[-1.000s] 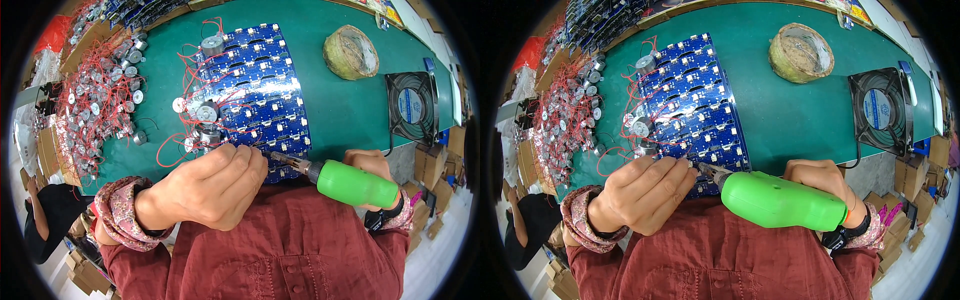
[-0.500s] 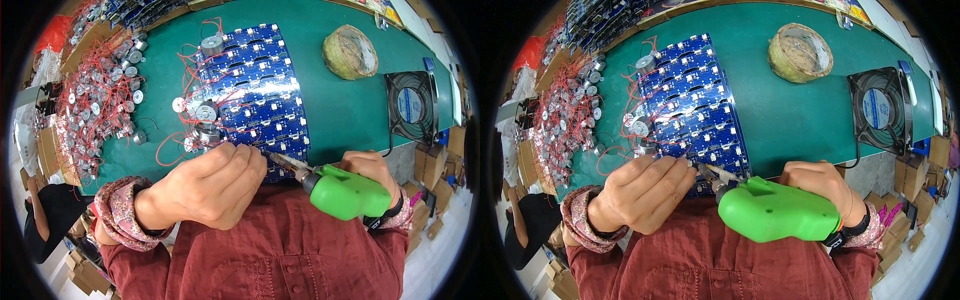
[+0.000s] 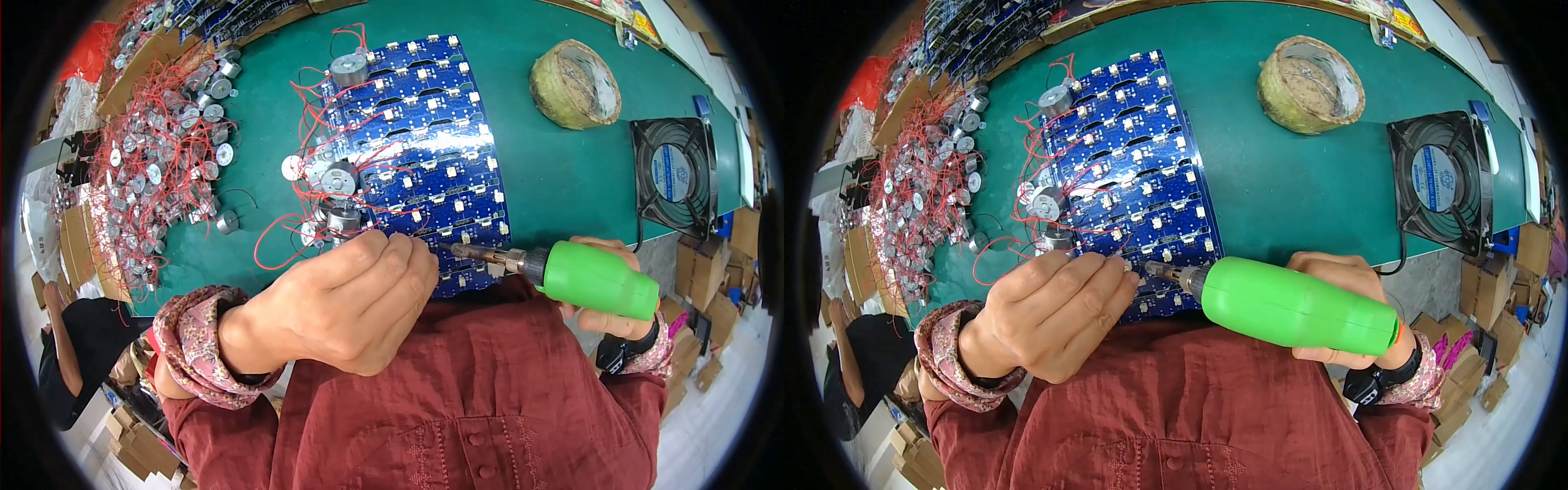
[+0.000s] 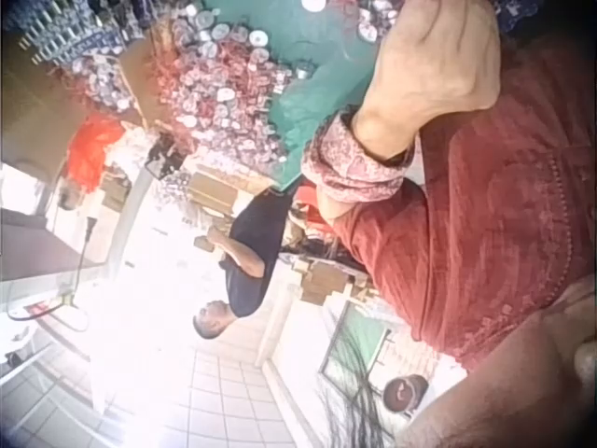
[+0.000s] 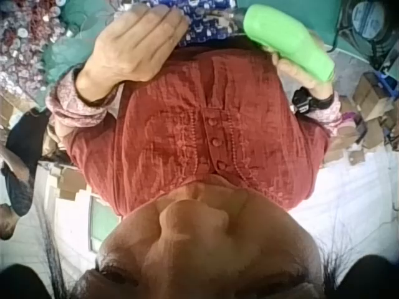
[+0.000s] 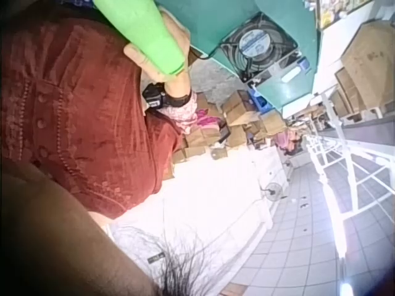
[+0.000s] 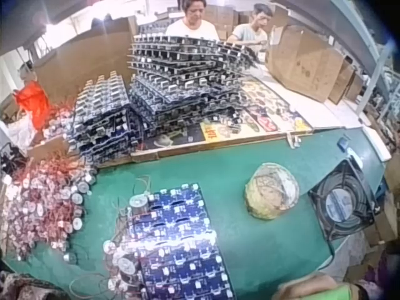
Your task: Applying adhesive or soldering small electronic components onto a blue circuit board using a green dispenser tool.
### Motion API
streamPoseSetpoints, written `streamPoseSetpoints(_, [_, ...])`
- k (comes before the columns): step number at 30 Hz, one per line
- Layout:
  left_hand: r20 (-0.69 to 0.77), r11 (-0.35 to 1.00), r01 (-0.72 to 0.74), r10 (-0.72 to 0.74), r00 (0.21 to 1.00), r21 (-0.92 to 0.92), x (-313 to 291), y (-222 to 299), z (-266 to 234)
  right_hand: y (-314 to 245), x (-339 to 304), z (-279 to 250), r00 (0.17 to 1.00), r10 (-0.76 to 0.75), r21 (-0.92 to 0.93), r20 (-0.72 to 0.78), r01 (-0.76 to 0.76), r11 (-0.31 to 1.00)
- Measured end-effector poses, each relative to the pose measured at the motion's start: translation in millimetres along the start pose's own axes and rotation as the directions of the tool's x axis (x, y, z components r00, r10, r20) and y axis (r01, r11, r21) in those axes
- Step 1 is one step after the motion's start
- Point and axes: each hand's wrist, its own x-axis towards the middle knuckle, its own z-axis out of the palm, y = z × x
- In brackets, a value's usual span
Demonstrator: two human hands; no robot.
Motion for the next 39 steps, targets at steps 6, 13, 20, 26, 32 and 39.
streamPoseSetpoints(6, [0.002, 1.000, 0.001, -0.001, 1.000, -0.014, -0.5, 0.3, 0.2, -0.4, 5.3, -4.8, 0.986, -0.145, -0.219, 0.082, 0.160, 0.963])
streamPoseSetpoints(13, [-0.012, 1.000, -0.001, 0.001, 1.000, -0.017, -0.4, 0.6, 1.5, -2.7, 5.6, -4.0, 0.992, -0.096, -0.178, 0.088, 0.110, 0.978])
streamPoseSetpoints(20, [-0.017, 1.000, 0.003, -0.003, 1.000, -0.024, -1.2, 0.5, 2.7, -8.6, 6.1, 3.9, 0.995, -0.090, -0.272, 0.046, 0.099, 0.957])
streamPoseSetpoints(26, [-0.005, 0.999, 0.011, -0.011, 1.000, -0.039, -0.4, 1.8, 0.5, -11.4, 6.3, 0.8, 0.997, -0.037, -0.222, 0.065, 0.051, 0.974])
streamPoseSetpoints(32, [-0.009, 1.000, -0.010, 0.010, 1.000, -0.009, 0.3, 1.2, 1.2, -0.3, -5.1, -5.9, 0.997, -0.056, -0.108, 0.048, 0.061, 0.992])
streamPoseSetpoints(39, [-0.002, 1.000, -0.007, 0.007, 1.000, -0.006, -1.0, -0.8, 1.4, -16.3, -12.7, 3.3, 0.958, 0.283, 0.334, -0.050, -0.251, 0.908])
